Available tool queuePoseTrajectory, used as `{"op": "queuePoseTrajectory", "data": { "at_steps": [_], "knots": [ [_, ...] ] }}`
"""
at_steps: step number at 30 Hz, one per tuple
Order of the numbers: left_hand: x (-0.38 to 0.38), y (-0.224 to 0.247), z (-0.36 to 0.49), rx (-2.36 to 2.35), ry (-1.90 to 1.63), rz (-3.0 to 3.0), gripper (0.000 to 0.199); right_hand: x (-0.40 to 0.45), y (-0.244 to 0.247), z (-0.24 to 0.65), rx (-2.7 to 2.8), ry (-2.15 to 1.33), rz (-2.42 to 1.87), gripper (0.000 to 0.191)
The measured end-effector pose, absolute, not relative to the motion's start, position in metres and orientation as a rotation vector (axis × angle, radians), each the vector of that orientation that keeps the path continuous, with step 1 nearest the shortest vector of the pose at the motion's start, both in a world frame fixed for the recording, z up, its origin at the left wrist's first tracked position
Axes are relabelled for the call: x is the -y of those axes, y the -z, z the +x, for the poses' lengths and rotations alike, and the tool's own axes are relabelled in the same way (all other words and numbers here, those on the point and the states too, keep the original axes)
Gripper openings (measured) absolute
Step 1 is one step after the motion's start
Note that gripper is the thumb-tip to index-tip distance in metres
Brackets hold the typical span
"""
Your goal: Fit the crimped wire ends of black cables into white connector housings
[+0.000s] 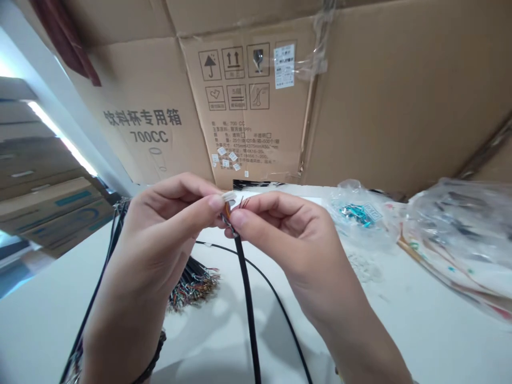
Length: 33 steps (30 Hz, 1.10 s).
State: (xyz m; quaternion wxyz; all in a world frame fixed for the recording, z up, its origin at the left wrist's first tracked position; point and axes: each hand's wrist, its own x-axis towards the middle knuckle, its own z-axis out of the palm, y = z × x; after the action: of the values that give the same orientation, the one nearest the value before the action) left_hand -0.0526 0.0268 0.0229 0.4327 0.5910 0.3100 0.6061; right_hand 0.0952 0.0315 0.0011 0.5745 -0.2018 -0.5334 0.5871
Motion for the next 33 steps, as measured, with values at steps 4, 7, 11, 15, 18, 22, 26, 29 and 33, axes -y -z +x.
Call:
{"op": "queuePoseTrajectory", "data": {
  "at_steps": [4,7,11,15,18,22,26,29,33],
  "knots": [
    [-0.027,-0.029,-0.068,-0.814,-1.486,1.556,0.012,-0.037,-0.003,0.089,1.332,-1.364,-0.448,0.004],
    [-0.028,-0.033,-0.082,-0.824,-1.434,1.592,0.013,-0.045,-0.004,0.081,1.385,-1.405,-0.405,0.004],
    [-0.029,-0.036,-0.092,-0.838,-1.445,1.583,0.013,-0.060,-0.007,0.071,1.431,-1.472,-0.351,0.009],
    [-0.029,-0.039,-0.096,-0.917,-1.508,1.561,0.016,-0.071,-0.012,0.062,1.476,-1.480,-0.352,0.009],
    [-0.030,-0.042,-0.100,-0.979,-1.535,1.557,0.017,-0.077,-0.015,0.054,1.475,-1.482,-0.404,0.006],
    [-0.035,-0.042,-0.109,-1.025,-1.548,1.563,0.016,-0.085,-0.012,0.042,1.468,-1.504,-0.431,0.007],
    [-0.039,-0.039,-0.120,-1.038,-1.518,1.572,0.014,-0.094,-0.005,0.035,1.422,-1.604,-0.375,0.008],
    [-0.039,-0.035,-0.127,-1.087,-1.589,1.644,0.010,-0.107,0.004,0.032,1.487,-1.588,-0.364,0.010],
    [-0.035,-0.033,-0.132,-1.222,-1.740,1.743,0.009,-0.139,0.039,0.011,2.012,-1.263,-0.675,0.037]
  ]
}}
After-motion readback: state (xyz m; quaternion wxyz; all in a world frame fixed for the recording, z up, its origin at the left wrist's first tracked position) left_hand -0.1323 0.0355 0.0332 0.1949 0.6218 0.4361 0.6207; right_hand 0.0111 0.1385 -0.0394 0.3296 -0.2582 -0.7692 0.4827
